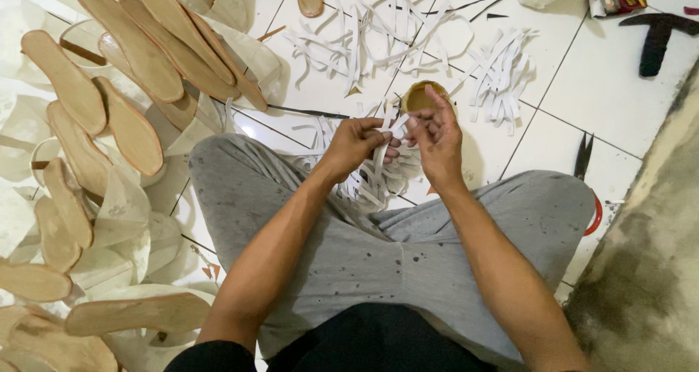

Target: The person sits on the floor among many sandal soles and white rubber straps. They dip the end of a strap into a cup of glue, spread glue along the strap, and press the glued strap onto a sandal sole, repeating this for more straps and soles.

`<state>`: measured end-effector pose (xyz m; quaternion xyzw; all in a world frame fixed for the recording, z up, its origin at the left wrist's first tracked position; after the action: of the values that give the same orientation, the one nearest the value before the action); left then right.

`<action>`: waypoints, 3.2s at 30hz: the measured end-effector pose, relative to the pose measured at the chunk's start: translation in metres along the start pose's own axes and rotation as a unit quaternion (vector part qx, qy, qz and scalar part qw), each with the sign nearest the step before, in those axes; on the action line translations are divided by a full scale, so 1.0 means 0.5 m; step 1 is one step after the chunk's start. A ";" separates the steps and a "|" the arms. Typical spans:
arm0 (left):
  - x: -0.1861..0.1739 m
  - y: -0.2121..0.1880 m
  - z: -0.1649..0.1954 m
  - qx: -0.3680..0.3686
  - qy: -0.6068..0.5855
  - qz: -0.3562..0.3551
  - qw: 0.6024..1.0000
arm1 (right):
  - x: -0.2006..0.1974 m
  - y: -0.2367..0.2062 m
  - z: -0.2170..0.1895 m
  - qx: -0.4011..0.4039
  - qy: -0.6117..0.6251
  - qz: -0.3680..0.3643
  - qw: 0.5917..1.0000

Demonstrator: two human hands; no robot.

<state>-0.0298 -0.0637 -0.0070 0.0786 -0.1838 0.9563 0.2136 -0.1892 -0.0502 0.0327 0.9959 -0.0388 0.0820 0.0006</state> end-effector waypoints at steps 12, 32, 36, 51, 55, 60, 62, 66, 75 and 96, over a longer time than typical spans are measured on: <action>-0.074 -0.017 0.045 0.041 -0.068 0.094 0.992 | -0.017 0.003 -0.032 -0.154 -0.465 -0.061 0.870; -0.043 -0.014 0.019 -0.004 -0.052 0.048 0.997 | 0.032 -0.032 -0.110 -0.219 -0.340 -0.107 0.908; -0.029 -0.021 0.028 0.001 -0.071 0.021 0.997 | 0.083 -0.036 -0.126 -0.262 -0.420 -0.127 0.859; -0.025 -0.022 0.030 0.027 -0.028 0.020 0.999 | 0.044 -0.026 -0.126 -0.235 -0.369 -0.088 0.895; -0.009 -0.026 0.039 0.041 0.041 -0.016 0.998 | 0.080 -0.035 -0.109 -0.275 -0.440 -0.116 0.847; -0.004 -0.026 0.029 0.008 -0.049 -0.022 0.999 | 0.025 -0.008 -0.104 -0.212 -0.383 -0.028 0.899; -0.012 -0.020 0.029 0.022 -0.074 0.009 0.997 | 0.008 -0.003 -0.074 -0.109 -0.170 -0.037 0.979; -0.034 -0.010 0.044 0.099 0.008 0.085 0.991 | 0.082 -0.027 0.022 0.100 0.080 -0.115 0.985; -0.115 -0.020 0.049 0.167 -0.185 0.203 0.947 | 0.055 -0.018 0.020 0.051 0.022 -0.057 0.997; -0.044 -0.017 0.049 0.128 -0.135 0.122 0.975 | 0.089 -0.036 0.066 0.212 0.116 -0.146 0.959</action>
<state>-0.0043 -0.0743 0.0130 0.2107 -0.0950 0.9713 0.0561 -0.1387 -0.0361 0.0073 0.9518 0.1253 0.2019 -0.1942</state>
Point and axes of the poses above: each hand's wrist, its own y-axis towards the middle knuckle, its own x-axis out of the palm, z = x × y, the point moved 9 cm from there along y, towards the middle knuckle, and after that the axes turned 8 degrees about y, right-handed, at the moved point
